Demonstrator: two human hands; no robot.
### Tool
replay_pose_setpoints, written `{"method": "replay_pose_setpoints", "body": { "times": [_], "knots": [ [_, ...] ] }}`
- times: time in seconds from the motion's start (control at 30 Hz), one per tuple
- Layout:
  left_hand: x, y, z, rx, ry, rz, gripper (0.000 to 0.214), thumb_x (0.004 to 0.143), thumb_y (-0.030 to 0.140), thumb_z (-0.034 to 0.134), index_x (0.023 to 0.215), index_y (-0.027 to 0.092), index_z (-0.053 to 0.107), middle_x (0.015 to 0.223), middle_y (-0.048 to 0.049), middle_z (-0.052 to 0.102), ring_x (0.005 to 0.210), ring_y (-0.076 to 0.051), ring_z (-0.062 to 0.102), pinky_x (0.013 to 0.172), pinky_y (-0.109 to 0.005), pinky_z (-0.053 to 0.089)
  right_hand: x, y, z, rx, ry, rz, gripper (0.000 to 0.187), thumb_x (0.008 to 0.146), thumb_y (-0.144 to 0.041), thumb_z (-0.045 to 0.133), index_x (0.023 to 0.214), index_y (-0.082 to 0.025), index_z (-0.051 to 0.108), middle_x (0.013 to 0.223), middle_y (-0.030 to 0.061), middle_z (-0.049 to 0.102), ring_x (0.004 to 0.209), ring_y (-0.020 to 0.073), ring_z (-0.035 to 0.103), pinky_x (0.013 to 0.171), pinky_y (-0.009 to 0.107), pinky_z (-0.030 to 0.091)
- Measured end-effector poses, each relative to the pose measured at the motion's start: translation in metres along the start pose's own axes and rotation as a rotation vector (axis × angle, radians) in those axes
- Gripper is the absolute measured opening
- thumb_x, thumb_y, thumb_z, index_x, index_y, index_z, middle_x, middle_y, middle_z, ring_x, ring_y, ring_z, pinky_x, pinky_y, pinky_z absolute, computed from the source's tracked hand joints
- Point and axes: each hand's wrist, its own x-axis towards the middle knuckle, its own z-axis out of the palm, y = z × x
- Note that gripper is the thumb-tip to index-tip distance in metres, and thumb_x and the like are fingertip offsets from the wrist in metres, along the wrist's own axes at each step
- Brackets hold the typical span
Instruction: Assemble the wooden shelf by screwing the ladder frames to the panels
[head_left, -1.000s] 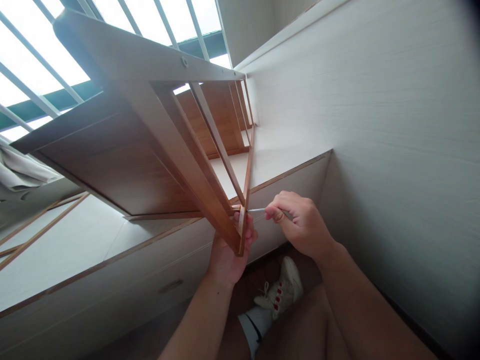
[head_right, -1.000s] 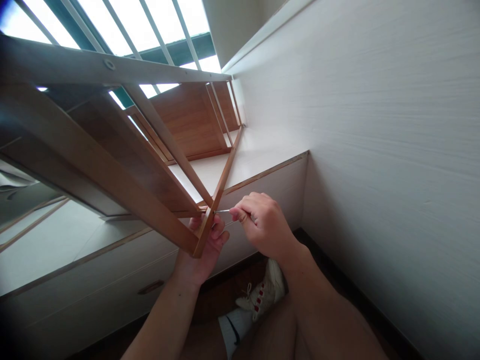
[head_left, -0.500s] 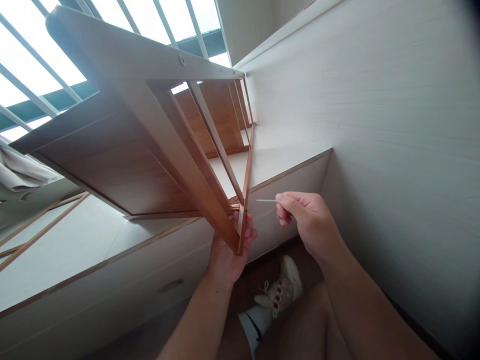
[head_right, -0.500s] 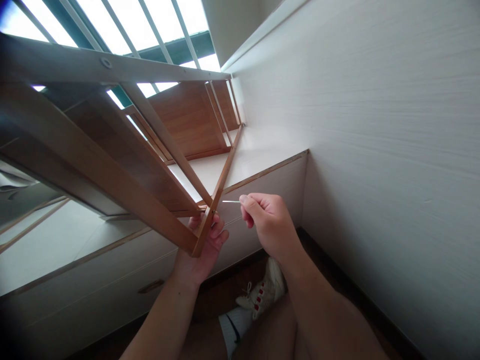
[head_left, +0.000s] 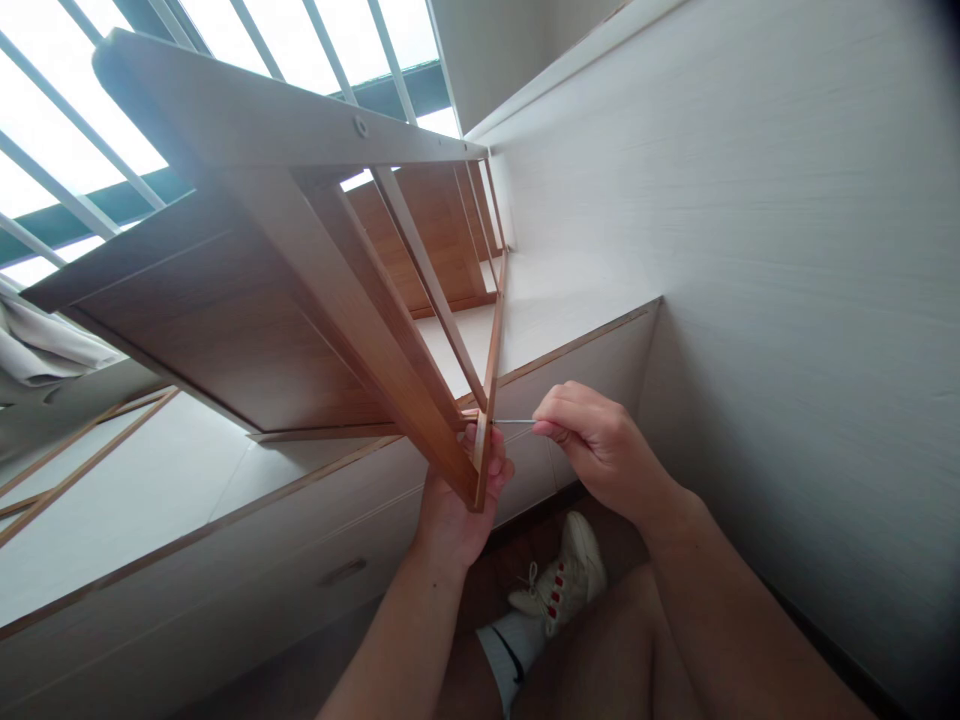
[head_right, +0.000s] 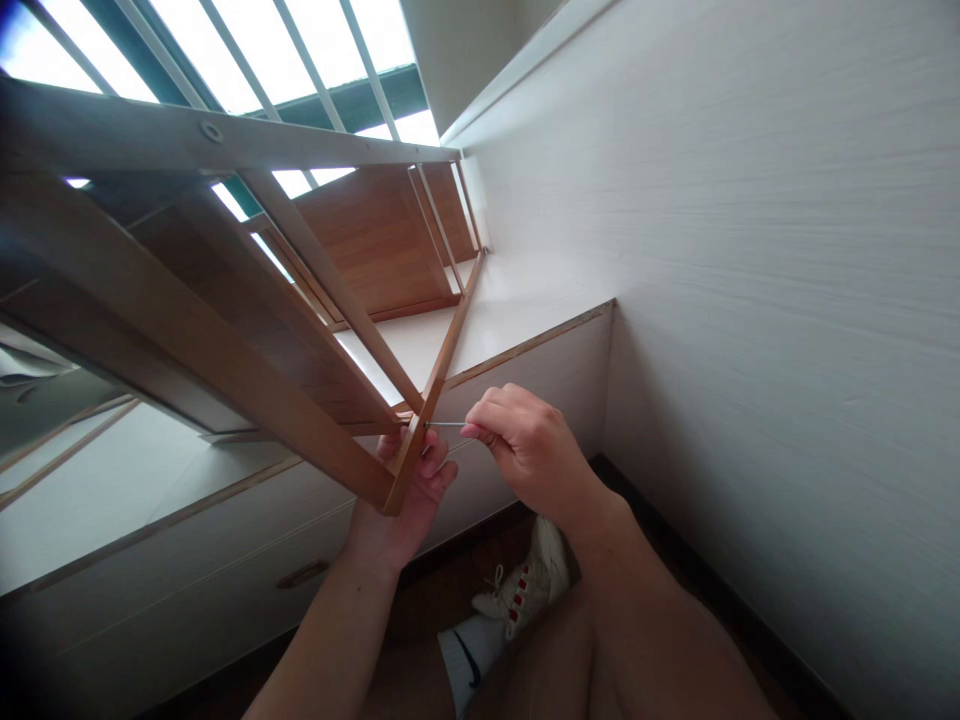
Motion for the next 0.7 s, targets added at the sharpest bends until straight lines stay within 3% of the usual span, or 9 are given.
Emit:
{"method": "replay_pose_setpoints", "body": {
  "times": [0.7],
  "knots": [
    [-0.001, 0.001, 0.001, 0.002, 0.001, -0.007, 0.011, 0.076, 0.028, 0.072, 0.082, 0.021, 0.067, 0.076, -0.0017, 0.064, 0.055, -0.007, 0.045, 0.051, -0.021, 0.033, 0.002, 0.015, 0.005, -0.015, 0.029, -0.107, 0.023, 0.095, -0.025, 0.044, 0.079, -0.020, 0.059, 0.078, 0.0035, 0.060, 0.079, 0.0160, 0.048, 0.075, 0.030, 0.038]
  ]
}}
